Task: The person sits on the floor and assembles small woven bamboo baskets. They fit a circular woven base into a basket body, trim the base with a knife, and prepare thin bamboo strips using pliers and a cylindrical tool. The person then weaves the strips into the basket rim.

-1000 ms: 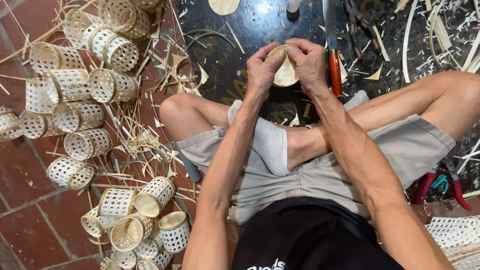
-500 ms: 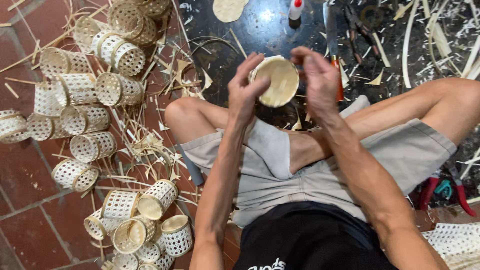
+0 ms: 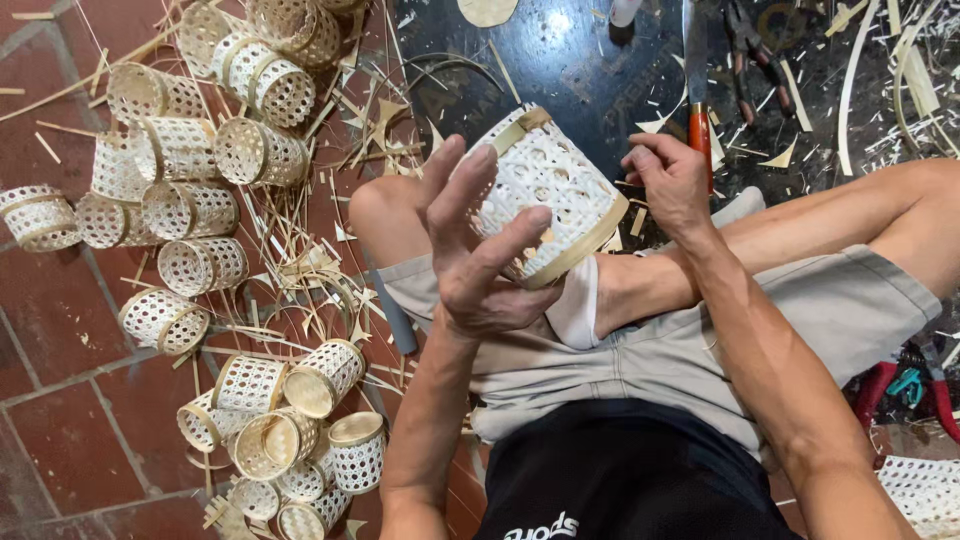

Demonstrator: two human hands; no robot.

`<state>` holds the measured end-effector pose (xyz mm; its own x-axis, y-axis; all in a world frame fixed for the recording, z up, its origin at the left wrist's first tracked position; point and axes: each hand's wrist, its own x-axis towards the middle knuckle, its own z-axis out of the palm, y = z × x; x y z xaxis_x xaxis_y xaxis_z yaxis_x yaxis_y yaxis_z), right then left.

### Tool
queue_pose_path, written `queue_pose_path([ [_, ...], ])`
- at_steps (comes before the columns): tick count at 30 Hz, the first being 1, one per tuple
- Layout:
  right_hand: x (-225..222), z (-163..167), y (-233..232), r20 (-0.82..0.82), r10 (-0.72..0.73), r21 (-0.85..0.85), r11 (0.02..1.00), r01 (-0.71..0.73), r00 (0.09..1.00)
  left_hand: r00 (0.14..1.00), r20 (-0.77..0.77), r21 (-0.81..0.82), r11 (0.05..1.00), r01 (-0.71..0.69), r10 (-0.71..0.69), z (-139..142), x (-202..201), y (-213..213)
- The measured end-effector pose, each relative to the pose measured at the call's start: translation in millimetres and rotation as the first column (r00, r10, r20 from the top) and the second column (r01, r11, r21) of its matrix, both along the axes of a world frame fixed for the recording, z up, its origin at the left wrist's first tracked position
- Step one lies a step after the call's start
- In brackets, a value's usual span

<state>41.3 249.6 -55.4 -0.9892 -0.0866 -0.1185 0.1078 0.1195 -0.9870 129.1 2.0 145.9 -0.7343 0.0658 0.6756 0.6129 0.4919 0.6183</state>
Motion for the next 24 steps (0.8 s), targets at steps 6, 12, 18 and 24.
queue_pose_path([
  [6, 20, 62, -11, -0.134, 0.089, -0.322, 0.938, -0.128, 0.987, 0.973, 0.22, 0.212, 0.977, 0.016, -0.064, -28, 3, 7],
  [12, 57, 91, -46, -0.239, 0.354, -0.451, 0.784, -0.426, 0.904, 0.96, 0.278, 0.112, 0.992, -0.062, 0.029, -54, 24, 13],
  [18, 64, 85, -67, -0.18, 0.374, -0.453, 0.79, -0.414, 0.91, 0.852, 0.389, 0.838, 0.519, -0.168, -0.352, -81, 67, -8],
  [24, 69, 93, -74, -0.055, 0.429, -0.552, 0.739, -0.386, 0.901, 0.515, 0.399, 0.879, 0.157, -0.45, -0.758, -121, 94, -30],
])
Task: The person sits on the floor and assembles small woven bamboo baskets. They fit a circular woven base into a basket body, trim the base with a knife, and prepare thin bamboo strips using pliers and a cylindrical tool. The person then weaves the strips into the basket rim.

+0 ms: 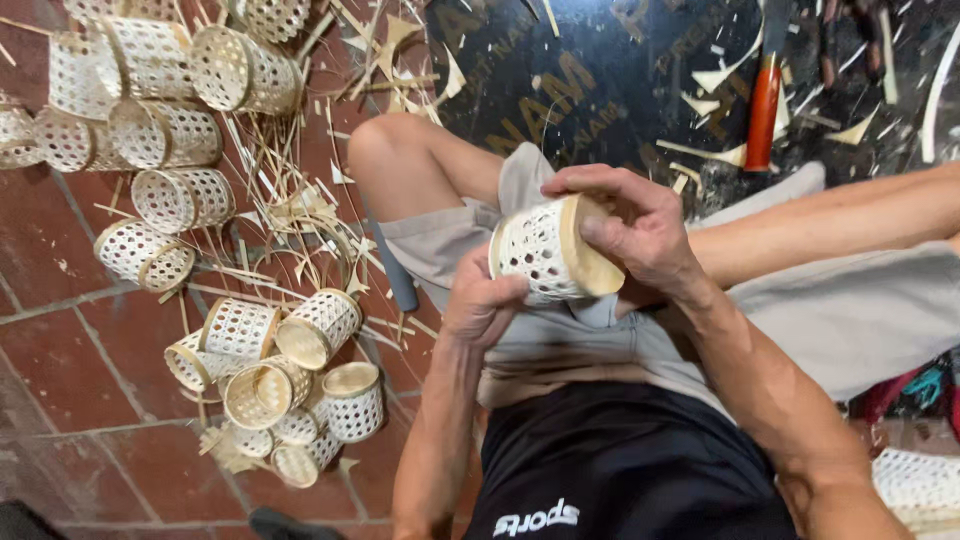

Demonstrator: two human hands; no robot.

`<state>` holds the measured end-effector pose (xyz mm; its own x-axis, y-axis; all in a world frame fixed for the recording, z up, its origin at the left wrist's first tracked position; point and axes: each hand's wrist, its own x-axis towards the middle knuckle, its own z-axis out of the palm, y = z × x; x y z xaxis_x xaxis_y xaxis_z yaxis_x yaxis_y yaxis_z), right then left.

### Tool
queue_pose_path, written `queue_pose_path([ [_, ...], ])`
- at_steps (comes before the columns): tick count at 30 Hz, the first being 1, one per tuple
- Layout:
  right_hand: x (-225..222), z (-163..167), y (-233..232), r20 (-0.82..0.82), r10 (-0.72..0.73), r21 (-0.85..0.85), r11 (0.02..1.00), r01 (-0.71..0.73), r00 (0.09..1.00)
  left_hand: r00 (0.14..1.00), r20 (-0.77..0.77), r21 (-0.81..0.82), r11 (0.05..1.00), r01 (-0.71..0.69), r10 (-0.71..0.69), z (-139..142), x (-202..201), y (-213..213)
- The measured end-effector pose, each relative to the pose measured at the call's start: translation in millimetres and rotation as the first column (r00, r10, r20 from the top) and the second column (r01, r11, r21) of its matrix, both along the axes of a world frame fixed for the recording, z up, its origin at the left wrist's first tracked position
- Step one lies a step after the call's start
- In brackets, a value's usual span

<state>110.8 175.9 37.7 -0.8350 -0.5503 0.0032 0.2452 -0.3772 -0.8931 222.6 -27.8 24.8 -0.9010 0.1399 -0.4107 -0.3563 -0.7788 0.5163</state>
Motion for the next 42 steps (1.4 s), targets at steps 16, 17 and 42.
queue_pose_path([
  [16, 89, -5, 29, 0.084, 0.052, -0.015, 0.999, -0.051, 0.995, 0.958, 0.117, 0.17, 0.955, 0.242, -0.264, -37, 81, 15],
  [17, 87, -3, 28, 0.095, 0.065, -0.021, 0.998, -0.063, 0.993, 0.957, 0.103, 0.189, 0.95, 0.248, -0.271, -38, 83, 15],
  [42, -13, 14, 44, 0.209, -0.544, 0.002, 0.831, 0.556, 0.813, 0.977, -0.048, 0.046, 0.977, 0.208, -0.206, -70, -111, 36],
])
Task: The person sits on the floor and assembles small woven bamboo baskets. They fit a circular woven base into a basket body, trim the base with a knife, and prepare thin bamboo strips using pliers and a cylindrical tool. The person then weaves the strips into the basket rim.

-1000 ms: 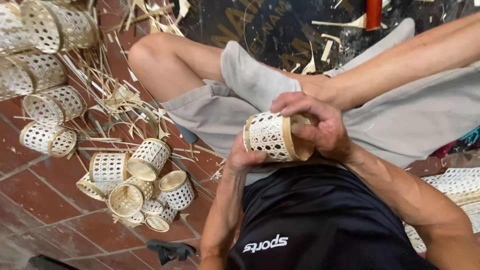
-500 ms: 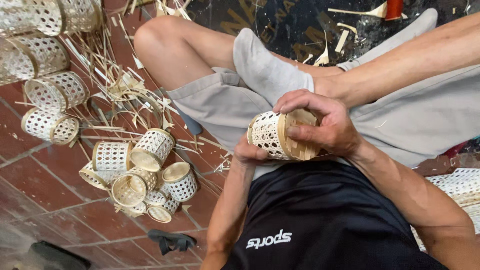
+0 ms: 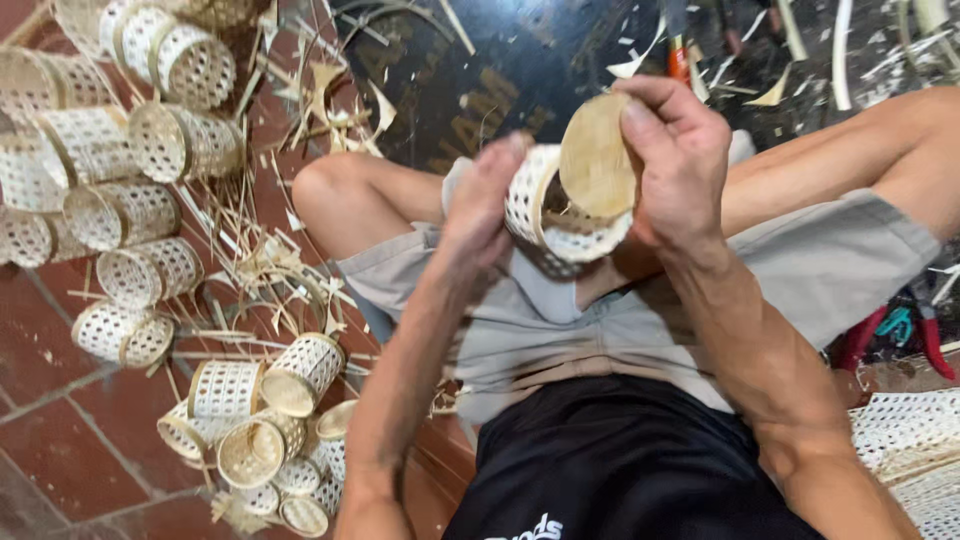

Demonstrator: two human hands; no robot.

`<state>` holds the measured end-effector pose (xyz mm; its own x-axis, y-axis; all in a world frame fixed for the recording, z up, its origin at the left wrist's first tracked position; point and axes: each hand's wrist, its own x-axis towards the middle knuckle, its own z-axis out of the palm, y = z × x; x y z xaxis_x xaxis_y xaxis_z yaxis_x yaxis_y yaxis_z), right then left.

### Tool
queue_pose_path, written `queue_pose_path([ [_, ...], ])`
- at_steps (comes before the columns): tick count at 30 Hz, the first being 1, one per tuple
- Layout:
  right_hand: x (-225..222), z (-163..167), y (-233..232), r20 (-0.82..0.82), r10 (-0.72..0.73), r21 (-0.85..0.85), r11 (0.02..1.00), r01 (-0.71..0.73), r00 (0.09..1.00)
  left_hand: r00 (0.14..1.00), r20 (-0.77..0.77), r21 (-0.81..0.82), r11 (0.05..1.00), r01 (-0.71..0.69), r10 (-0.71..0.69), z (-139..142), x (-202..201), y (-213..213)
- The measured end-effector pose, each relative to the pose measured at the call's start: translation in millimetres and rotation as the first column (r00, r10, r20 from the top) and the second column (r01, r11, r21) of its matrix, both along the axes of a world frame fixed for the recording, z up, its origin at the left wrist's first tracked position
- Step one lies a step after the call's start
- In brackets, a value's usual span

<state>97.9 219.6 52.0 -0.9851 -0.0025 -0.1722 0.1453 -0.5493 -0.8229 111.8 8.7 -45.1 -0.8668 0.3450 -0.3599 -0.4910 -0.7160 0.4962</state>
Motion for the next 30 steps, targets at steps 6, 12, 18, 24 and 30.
queue_pose_path([
  [6, -64, -67, -19, -0.116, -0.217, 0.038, 0.974, 0.223, 0.969, 0.995, -0.091, -0.852, 0.521, -0.061, -0.032, 0, -110, 7],
  [12, -91, -122, -23, -0.024, -0.175, -0.026, 0.984, 0.174, 0.984, 0.966, -0.206, -0.973, -0.071, -0.219, -0.156, -15, -131, -12],
  [18, -67, -71, 9, -0.102, -0.173, -0.201, 0.968, 0.15, 0.98, 0.917, -0.365, -0.812, 0.427, -0.398, 0.161, 41, -62, -12],
  [24, -22, -8, -7, -0.15, -0.067, -0.264, 0.964, 0.025, 0.986, 0.958, -0.256, -0.23, 0.954, -0.192, 0.131, 81, -22, 36],
  [30, -30, 14, 22, -0.12, -0.047, -0.212, 0.977, 0.02, 0.992, 0.98, -0.18, -0.206, 0.97, -0.127, 0.09, 101, -35, 17],
])
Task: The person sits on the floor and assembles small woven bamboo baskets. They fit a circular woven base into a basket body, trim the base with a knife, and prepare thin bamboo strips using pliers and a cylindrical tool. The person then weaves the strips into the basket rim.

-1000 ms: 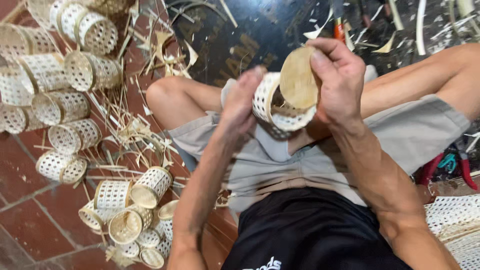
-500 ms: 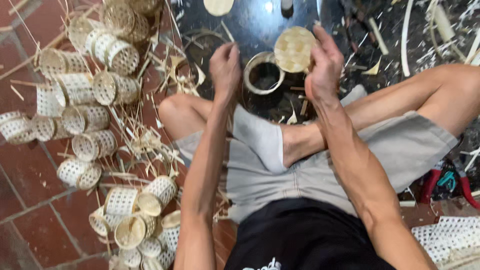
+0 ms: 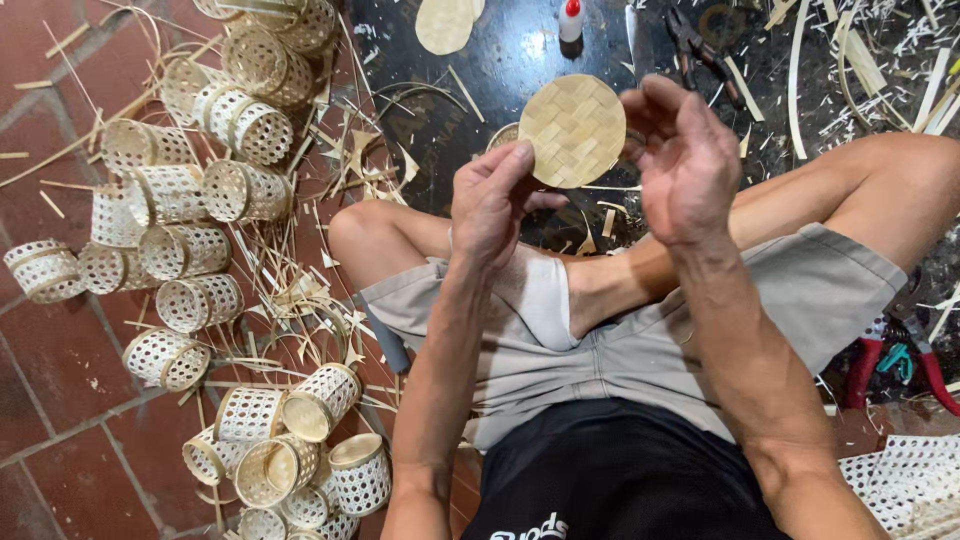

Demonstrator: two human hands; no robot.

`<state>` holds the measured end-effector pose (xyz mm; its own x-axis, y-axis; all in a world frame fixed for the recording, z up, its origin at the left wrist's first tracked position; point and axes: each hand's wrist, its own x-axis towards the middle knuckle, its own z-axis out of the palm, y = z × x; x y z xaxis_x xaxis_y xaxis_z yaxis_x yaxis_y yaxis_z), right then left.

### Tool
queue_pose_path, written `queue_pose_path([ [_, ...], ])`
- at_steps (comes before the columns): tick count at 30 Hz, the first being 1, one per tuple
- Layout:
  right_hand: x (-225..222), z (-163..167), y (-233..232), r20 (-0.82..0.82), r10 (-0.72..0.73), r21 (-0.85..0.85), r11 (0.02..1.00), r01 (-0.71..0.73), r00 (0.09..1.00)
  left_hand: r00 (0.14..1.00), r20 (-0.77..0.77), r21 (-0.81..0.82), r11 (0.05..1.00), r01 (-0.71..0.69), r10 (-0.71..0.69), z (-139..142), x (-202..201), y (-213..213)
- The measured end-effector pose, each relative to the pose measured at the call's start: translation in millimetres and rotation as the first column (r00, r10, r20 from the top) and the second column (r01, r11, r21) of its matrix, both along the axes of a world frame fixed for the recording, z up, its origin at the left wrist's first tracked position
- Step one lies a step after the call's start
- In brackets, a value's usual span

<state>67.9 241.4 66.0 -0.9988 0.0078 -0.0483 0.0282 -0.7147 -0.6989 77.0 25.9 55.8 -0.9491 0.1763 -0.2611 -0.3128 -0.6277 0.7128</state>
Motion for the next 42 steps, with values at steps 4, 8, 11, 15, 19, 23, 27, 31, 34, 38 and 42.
queue_pose_path([
  [4, -6, 3, 4, -0.009, 0.026, 0.155, 0.988, -0.024, 1.0, 0.998, 0.012, 0.035, 0.997, 0.066, -0.067, 12, -1, -1],
  [8, 1, 5, -6, -0.063, -0.013, 0.239, 0.971, 0.028, 0.998, 0.99, -0.001, 0.274, 0.952, 0.137, -0.142, 22, 2, 0],
  [11, 8, 7, -12, -0.067, -0.137, 0.209, 0.967, 0.148, 0.988, 0.972, 0.004, 0.458, 0.864, 0.208, -0.236, 23, 12, 2],
  [15, 13, 12, -15, -0.09, -0.222, 0.262, 0.935, 0.238, 0.971, 0.985, -0.088, 0.34, 0.925, 0.17, -0.149, 13, 26, 20],
  [19, 8, 9, -20, -0.145, -0.159, 0.618, 0.756, 0.215, 0.977, 0.992, -0.121, 0.109, 0.994, -0.016, 0.029, 0, 13, 28],
  [23, -2, -17, -20, -0.021, -0.002, 0.459, 0.888, 0.012, 1.0, 0.998, 0.035, 0.207, 0.977, -0.052, 0.046, -22, 8, 17],
  [27, -9, -57, -3, 0.128, 0.267, 0.579, 0.762, -0.29, 0.955, 0.994, 0.097, 0.151, 0.986, -0.067, 0.053, -55, 20, 16],
  [31, -11, -82, 19, 0.173, 0.313, 0.653, 0.673, -0.346, 0.934, 0.984, 0.172, 0.017, 0.999, -0.045, 0.042, -74, 32, 33],
  [34, -12, -91, 22, 0.267, 0.269, 0.625, 0.682, -0.379, 0.925, 0.982, 0.188, -0.046, 0.999, -0.019, 0.028, -73, 32, 38],
  [38, -3, -94, 20, 0.224, 0.058, 0.704, 0.681, -0.203, 0.973, 0.989, 0.144, 0.098, 0.993, -0.061, 0.047, -68, 31, 43],
  [42, 27, -79, 30, 0.157, 0.122, 0.619, 0.761, -0.194, 0.98, 0.959, 0.231, 0.064, 0.986, 0.154, -0.165, -65, 39, 63],
])
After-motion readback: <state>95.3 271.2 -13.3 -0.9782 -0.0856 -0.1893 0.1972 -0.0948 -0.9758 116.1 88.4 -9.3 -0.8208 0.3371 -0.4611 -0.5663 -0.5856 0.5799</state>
